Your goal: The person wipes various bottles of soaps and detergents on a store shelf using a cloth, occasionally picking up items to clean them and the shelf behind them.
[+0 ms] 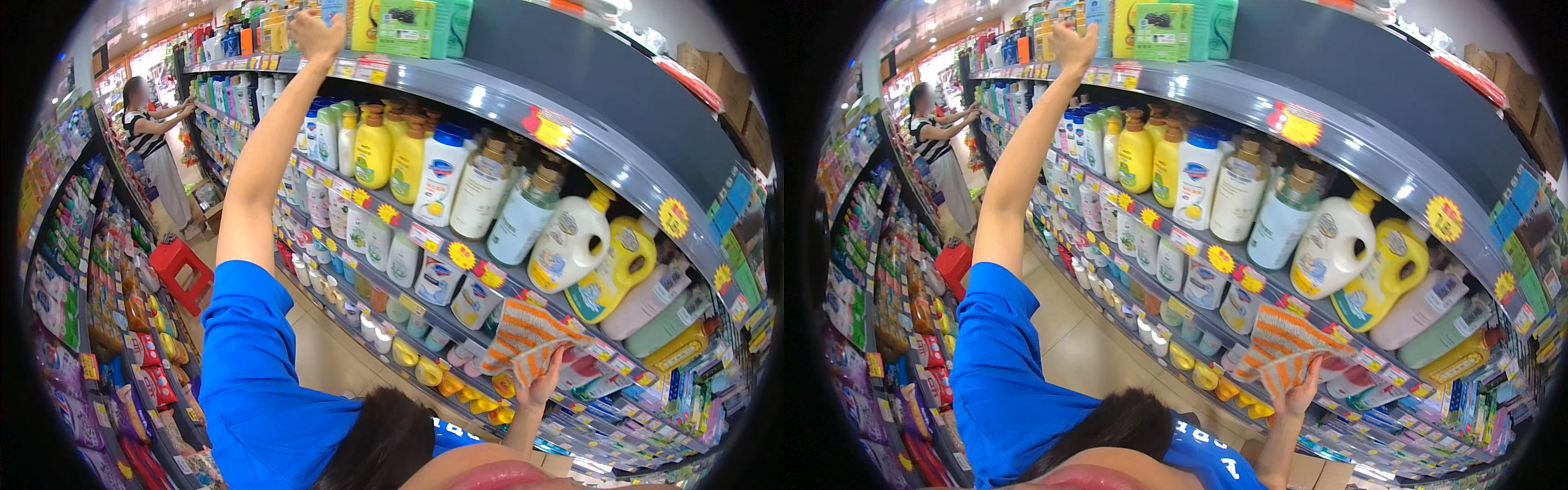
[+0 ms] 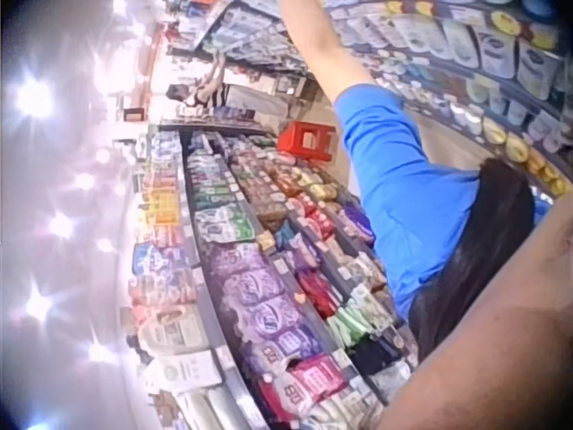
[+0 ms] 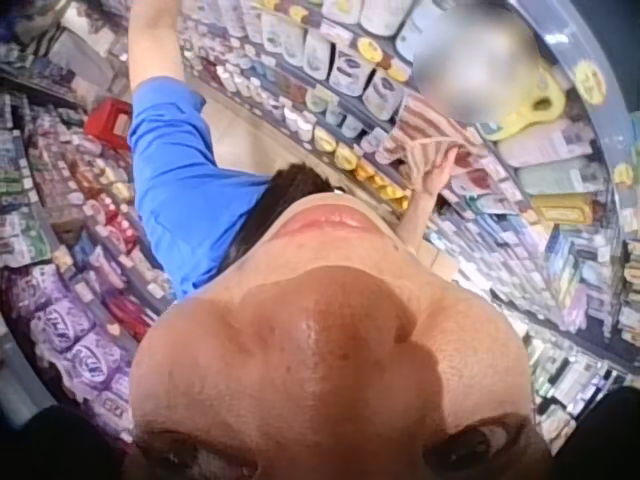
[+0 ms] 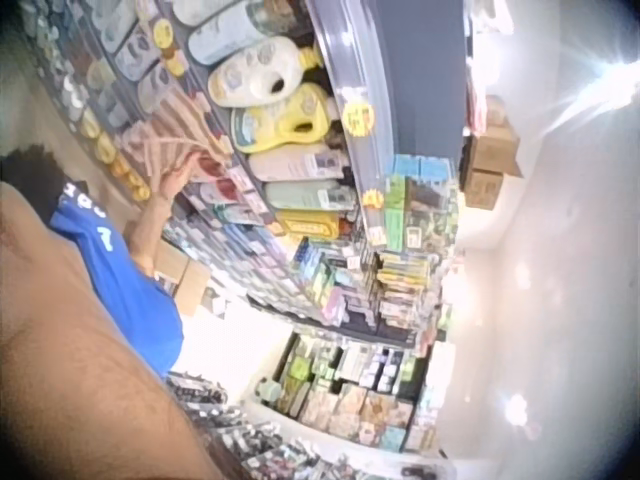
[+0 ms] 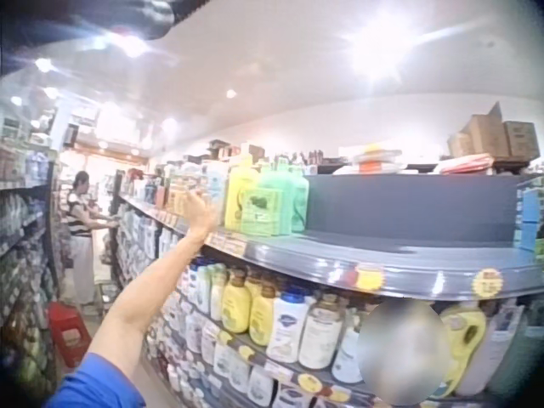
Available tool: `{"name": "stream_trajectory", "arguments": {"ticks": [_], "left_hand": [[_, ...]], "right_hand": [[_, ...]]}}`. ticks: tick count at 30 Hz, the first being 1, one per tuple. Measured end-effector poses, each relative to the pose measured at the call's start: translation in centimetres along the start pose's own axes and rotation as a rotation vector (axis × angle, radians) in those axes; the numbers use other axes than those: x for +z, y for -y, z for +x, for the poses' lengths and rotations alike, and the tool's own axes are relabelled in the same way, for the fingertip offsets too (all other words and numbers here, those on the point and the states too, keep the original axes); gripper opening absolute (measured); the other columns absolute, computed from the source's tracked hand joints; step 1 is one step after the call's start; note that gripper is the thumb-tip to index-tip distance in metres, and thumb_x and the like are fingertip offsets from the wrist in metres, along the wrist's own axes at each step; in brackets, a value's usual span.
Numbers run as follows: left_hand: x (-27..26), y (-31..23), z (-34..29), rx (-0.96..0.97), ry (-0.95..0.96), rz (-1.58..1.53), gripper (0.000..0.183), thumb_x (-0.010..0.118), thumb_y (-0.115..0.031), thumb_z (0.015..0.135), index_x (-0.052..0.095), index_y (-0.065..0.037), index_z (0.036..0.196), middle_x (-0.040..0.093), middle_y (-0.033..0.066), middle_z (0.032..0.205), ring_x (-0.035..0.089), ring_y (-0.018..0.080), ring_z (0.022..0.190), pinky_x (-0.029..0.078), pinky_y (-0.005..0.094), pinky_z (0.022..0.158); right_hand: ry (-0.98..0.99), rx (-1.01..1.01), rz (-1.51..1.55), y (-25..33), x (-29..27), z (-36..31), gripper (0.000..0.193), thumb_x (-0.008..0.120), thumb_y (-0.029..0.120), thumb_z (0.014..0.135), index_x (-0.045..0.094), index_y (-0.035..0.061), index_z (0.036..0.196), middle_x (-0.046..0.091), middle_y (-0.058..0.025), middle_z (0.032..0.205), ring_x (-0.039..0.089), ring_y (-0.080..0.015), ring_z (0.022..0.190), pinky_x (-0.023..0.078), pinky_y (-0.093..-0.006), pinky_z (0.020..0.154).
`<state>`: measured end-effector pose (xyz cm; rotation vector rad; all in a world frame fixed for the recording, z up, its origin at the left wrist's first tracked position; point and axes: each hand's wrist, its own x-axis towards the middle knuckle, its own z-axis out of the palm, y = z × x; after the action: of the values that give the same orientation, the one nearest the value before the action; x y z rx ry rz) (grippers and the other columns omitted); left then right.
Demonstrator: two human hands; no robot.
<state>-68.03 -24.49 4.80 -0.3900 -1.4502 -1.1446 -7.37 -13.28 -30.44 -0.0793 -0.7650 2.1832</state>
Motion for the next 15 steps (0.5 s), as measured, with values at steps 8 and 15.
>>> {"name": "stream_trajectory", "arguments": {"ticks": [8, 15], "left_hand": [[4.2, 14.8, 5.3, -0.214, 0.419, -0.095, 0.120, 0.078, -0.064, 0.053, 0.026, 0.014, 0.128, 0.045, 0.0329, 0.124, 0.048, 0.0401, 0.117, 0.039, 0.0404, 0.099], [7.8, 17.7, 6.4, -0.178, 0.484, -0.212, 0.100, 0.087, -0.045, 0.055, 0.038, 0.013, 0.120, 0.060, 0.0180, 0.107, 0.059, 0.0224, 0.096, 0.049, 0.0305, 0.083]], "right_hand": [[-0.103, 0.132, 0.240, -11.6, 3.5, 0.5, 0.055, 0.029, 0.046, 0.097, 0.046, 0.0068, 0.131, 0.050, -0.0140, 0.133, 0.046, -0.0345, 0.122, 0.033, -0.0527, 0.104], [-0.013, -0.076, 0.201, -15.4, 5.0, 0.4, 0.055, 0.029, 0.045, 0.097, 0.039, 0.0081, 0.137, 0.043, -0.0124, 0.140, 0.042, -0.0325, 0.126, 0.030, -0.0501, 0.106]]}}
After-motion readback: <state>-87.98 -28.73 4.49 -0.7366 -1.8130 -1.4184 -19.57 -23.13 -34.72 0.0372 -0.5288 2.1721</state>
